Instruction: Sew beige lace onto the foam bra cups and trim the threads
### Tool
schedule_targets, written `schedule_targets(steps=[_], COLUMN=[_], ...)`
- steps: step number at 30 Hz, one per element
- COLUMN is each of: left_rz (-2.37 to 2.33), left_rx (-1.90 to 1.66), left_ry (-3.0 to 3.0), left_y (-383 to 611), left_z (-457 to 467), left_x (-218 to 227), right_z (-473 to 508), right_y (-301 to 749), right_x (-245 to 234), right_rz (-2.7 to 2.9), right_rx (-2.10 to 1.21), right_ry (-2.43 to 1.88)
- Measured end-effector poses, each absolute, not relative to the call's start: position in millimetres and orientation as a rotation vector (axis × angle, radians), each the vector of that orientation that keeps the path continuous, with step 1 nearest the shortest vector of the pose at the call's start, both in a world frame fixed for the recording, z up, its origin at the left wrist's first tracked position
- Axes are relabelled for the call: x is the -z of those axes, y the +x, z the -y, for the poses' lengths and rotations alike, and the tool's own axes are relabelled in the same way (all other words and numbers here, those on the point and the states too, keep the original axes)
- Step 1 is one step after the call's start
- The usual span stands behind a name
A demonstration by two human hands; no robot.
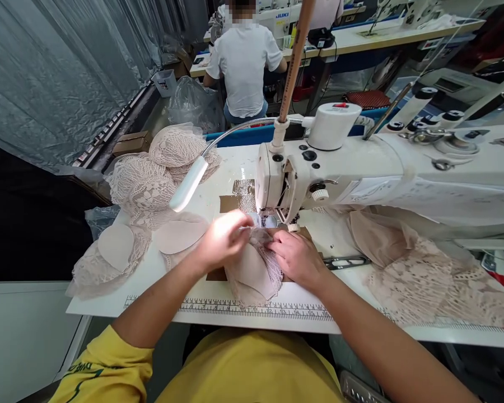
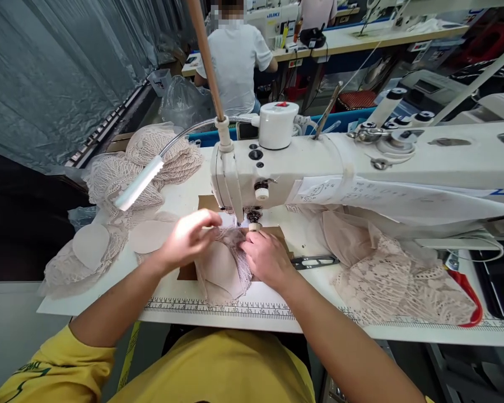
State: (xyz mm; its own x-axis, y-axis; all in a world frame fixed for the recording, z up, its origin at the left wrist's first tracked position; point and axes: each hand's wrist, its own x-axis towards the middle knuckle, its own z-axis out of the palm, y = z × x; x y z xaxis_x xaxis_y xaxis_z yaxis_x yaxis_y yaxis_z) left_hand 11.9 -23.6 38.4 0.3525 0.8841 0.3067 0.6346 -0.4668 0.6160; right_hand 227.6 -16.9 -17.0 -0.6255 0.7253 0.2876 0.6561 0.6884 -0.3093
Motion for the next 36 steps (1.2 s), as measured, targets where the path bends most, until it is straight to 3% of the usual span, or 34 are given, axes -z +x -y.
schedule_targets(steps=[4,7,24,36], left_rz=[-1.344,-1.375,-1.319,-1.151], left_rx=[-0.411,-0.286,-0.028,-0.118], left_ry=[2.494,2.562,2.665,2.831], left_y=[32,35,16,-3], left_z=[36,38,16,-8], left_x=[-20,-11,-16,-4], right_z=[17,17,14,13], right_y=[229,229,215,217], right_x=[21,22,12,16], right_rz=[2.449,2.407,2.591,2.527], right_rx=[-0.268,-0.247,-0.086,-0.102], right_ry=[-1.074,-1.142,-1.307,-1.266])
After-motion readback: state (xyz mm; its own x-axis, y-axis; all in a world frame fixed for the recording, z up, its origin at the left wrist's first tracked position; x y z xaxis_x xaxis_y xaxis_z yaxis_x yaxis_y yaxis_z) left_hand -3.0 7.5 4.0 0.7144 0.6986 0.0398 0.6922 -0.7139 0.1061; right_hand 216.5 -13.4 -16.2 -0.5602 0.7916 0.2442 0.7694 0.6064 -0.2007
